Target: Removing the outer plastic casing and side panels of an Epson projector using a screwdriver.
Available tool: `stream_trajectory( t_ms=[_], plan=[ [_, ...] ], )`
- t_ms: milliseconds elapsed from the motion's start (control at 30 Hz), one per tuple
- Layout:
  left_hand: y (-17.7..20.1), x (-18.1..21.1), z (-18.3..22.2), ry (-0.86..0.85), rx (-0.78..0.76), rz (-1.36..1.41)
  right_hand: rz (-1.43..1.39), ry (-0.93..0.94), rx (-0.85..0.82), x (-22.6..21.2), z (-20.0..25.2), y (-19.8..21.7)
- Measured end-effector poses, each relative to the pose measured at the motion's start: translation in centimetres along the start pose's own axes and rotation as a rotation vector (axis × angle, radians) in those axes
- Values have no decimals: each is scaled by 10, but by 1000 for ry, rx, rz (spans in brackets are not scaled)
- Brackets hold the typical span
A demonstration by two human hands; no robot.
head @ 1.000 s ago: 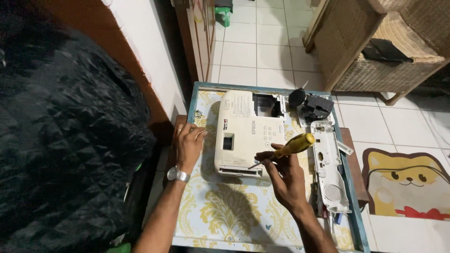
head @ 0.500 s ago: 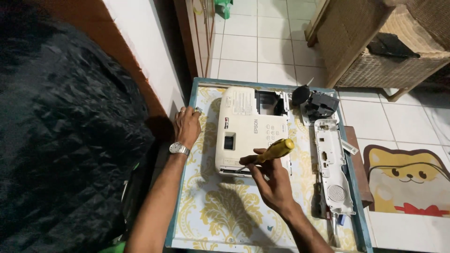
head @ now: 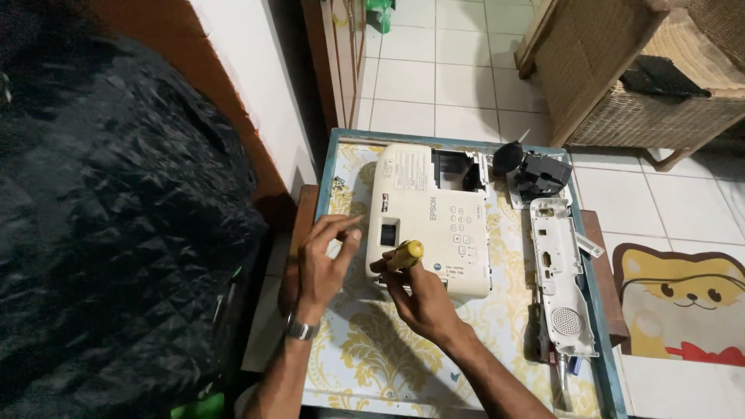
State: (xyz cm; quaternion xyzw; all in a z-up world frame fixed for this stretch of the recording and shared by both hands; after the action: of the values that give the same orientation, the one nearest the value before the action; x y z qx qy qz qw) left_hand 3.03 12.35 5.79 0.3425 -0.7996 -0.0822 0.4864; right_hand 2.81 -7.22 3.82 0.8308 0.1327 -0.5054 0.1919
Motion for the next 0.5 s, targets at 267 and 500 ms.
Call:
stream_trajectory(
  t_ms=[267, 500],
  plan=[
    [29, 101, -11, -244, -226, 283, 40, -43, -53, 2, -4, 4],
    [25, 127, -18, -254, -369, 239, 192, -62, -140, 48, 7, 10]
  ],
)
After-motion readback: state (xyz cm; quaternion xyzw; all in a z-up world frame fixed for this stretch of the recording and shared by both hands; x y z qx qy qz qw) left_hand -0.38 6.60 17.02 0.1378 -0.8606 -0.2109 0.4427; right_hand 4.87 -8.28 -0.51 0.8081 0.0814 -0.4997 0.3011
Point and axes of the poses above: each hand's wrist, its own z-axis away from the middle knuckle, its own y-axis out of the back of the hand, x = y × z, the point moved 2 cm from there along -z, towards the middle knuckle, and after that the axes turned 13 degrees about -z, right-handed, at the moved point
